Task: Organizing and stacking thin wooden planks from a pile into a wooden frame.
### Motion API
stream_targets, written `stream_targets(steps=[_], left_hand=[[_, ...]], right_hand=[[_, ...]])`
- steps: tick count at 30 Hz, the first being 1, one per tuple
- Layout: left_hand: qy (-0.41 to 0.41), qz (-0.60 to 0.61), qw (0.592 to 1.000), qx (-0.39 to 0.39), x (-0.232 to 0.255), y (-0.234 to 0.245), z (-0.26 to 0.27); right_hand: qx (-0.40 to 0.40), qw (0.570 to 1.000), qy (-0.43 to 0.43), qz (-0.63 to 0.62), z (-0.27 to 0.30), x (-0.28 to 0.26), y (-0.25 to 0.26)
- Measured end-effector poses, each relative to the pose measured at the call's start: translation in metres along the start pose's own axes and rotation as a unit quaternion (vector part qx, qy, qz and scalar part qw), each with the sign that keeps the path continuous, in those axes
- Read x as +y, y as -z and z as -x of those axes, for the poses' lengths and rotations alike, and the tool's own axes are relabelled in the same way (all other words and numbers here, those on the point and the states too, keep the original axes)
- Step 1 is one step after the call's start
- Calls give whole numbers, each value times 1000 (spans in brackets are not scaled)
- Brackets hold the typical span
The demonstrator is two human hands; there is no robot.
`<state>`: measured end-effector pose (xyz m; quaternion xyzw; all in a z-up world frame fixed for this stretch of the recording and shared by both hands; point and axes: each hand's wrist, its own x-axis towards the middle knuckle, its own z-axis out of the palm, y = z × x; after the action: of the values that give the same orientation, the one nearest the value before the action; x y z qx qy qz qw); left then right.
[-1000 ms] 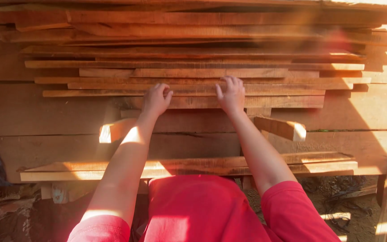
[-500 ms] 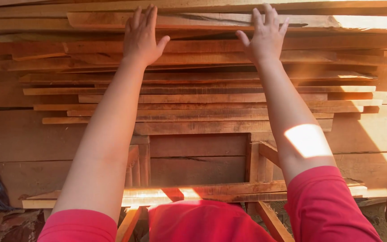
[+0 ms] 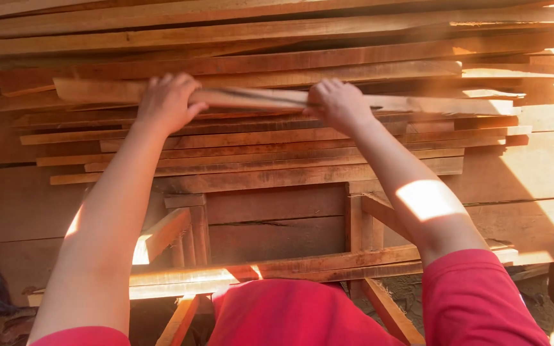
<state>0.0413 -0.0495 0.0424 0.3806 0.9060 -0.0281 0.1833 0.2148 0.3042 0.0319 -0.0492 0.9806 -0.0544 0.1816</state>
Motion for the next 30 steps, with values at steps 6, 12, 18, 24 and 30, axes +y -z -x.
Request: stream_targets(steps=[6, 12, 18, 24, 30], left_hand=[[61, 23, 991, -115, -21, -33, 40], [57, 104, 993, -6, -10, 2, 24], [81, -16, 982, 167, -39, 35, -39], [181, 44, 982, 2, -73, 34, -85], [117, -51, 984, 123, -114, 1, -111]], right_hand=[[-46, 994, 13, -100, -6, -29, -46], [227, 969, 87, -37, -56, 5, -32], [195, 980, -42, -8, -89, 34, 59], [132, 984, -117, -19, -122, 66, 64], [203, 971, -110, 67, -114, 60, 59]])
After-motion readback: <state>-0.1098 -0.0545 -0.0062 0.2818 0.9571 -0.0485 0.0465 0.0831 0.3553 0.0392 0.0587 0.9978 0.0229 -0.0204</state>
